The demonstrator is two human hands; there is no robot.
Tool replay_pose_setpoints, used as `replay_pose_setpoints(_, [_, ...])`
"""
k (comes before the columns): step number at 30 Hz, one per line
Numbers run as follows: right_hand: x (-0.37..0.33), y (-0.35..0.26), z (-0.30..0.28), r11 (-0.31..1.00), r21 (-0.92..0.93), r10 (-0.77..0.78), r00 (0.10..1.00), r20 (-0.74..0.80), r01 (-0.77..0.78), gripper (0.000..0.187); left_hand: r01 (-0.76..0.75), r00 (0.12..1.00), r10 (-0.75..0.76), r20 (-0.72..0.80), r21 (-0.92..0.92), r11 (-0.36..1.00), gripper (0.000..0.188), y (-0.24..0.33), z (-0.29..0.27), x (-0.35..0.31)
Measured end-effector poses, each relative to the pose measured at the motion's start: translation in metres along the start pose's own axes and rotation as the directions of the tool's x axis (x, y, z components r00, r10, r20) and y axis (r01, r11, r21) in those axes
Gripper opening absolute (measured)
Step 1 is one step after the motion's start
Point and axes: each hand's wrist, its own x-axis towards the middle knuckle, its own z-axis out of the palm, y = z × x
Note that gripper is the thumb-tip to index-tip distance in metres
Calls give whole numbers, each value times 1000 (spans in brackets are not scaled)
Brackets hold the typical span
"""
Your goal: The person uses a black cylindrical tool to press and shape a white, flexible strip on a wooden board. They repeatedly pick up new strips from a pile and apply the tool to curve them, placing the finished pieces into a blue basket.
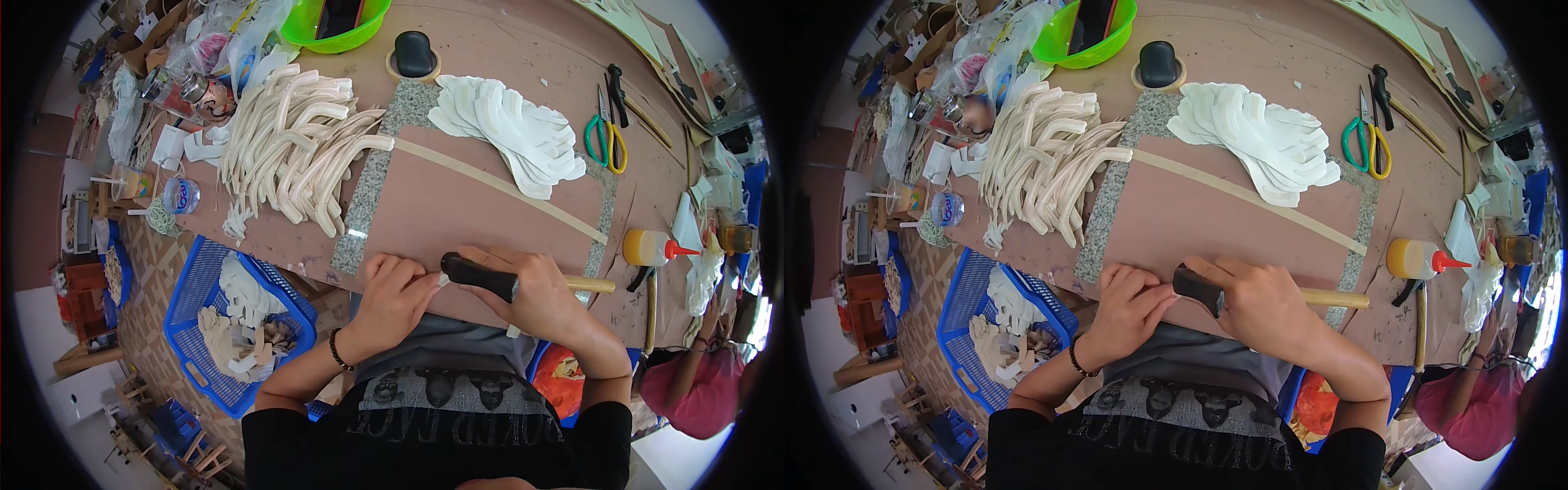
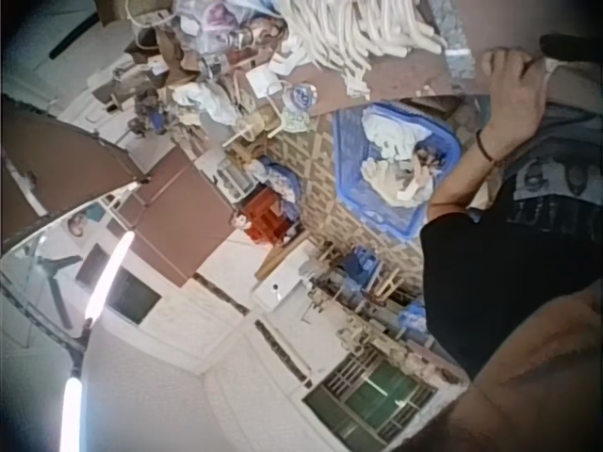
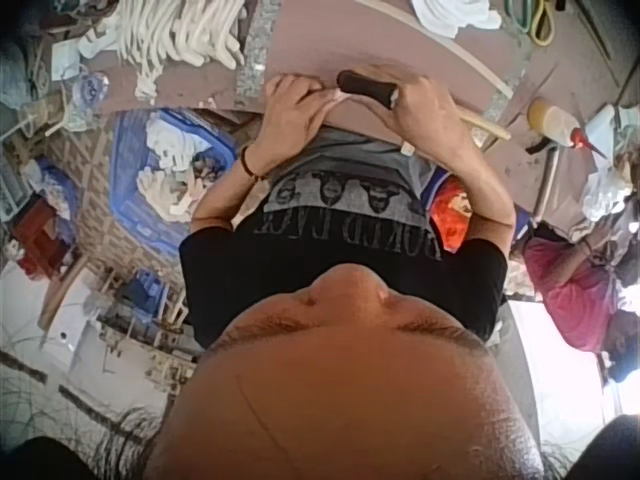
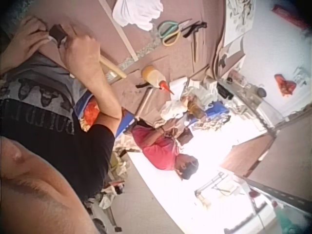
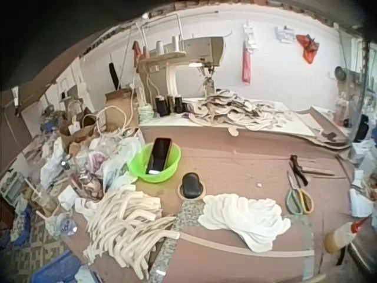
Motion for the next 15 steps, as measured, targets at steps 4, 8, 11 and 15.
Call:
replay_pose_setpoints(4, [4,-3,-5,997,-55,47,999,2,-47,37,-69,997,66,29,118,991,25,3,-4,-5])
replay_pose_setpoints(8, [1,4,1,999,47,-16,999,-29,17,38,-10,1000,9,29,51,999,28,4,-3,-7])
replay_pose_setpoints(11, [3,2,4,999,-20,-39,999,14,40,37,-41,999,42,-9,94,995,27,5,0,-13])
replay_pose_setpoints(15, [7,9,6,988,-38,-151,984,-93,148,48,-10,1000,12,-10,128,992,25,12,-2,-12])
